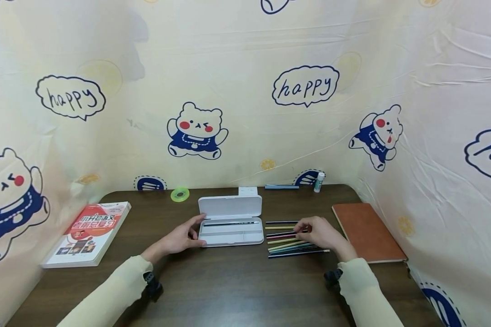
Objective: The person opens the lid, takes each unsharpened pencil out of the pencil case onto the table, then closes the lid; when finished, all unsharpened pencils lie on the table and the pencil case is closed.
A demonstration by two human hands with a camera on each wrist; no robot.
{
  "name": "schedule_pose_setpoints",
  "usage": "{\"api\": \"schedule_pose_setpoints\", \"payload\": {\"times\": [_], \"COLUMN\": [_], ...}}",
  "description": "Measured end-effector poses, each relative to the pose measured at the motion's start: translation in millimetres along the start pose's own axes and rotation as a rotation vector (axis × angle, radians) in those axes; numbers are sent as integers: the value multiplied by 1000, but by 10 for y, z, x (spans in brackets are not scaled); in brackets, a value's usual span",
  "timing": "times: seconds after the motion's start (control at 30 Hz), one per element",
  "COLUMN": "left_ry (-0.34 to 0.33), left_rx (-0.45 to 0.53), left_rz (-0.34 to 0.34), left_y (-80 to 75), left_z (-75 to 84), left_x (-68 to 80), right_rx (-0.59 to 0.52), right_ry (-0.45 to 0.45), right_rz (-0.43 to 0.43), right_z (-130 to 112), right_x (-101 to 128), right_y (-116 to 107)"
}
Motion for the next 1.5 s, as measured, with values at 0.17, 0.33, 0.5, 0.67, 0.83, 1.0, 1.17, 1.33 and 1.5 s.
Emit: {"api": "schedule_pose_setpoints", "payload": {"times": [0.17,0.33,0.5,0.67,0.83,1.0,1.17,1.33,1.5], "left_ry": [12,20,18,13,10,4,-4,-2,-5], "left_rx": [-1,-8,-2,1,0,-1,0,4,17], "left_rz": [-4,-2,-3,-3,0,3,4,0,1], "left_y": [0,-7,-2,1,-2,2,6,13,17], "left_z": [20,36,35,30,29,24,9,-3,-19], "left_x": [4,6,6,3,1,-1,-4,-8,-2], "right_rx": [-3,11,4,8,2,22,49,90,123], "right_ry": [-28,-62,-97,-136,-133,-113,-125,-165,-192], "right_rz": [10,2,-27,-39,-59,-88,-89,-94,-109], "right_z": [-217,-425,-602,-735,-784,-762,-755,-786,-837], "right_x": [-192,-384,-551,-687,-794,-874,-917,-925,-921], "right_y": [40,135,291,464,613,745,819,875,908]}}
Point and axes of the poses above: each hand's wrist, its own x-axis away from the middle knuckle, its own y-axis out of the palm, z = x × y, the point moved 10 cm from there along -x, towards the middle knuckle, and after that the axes turned 1 degree about -x, right-handed, at the moved point
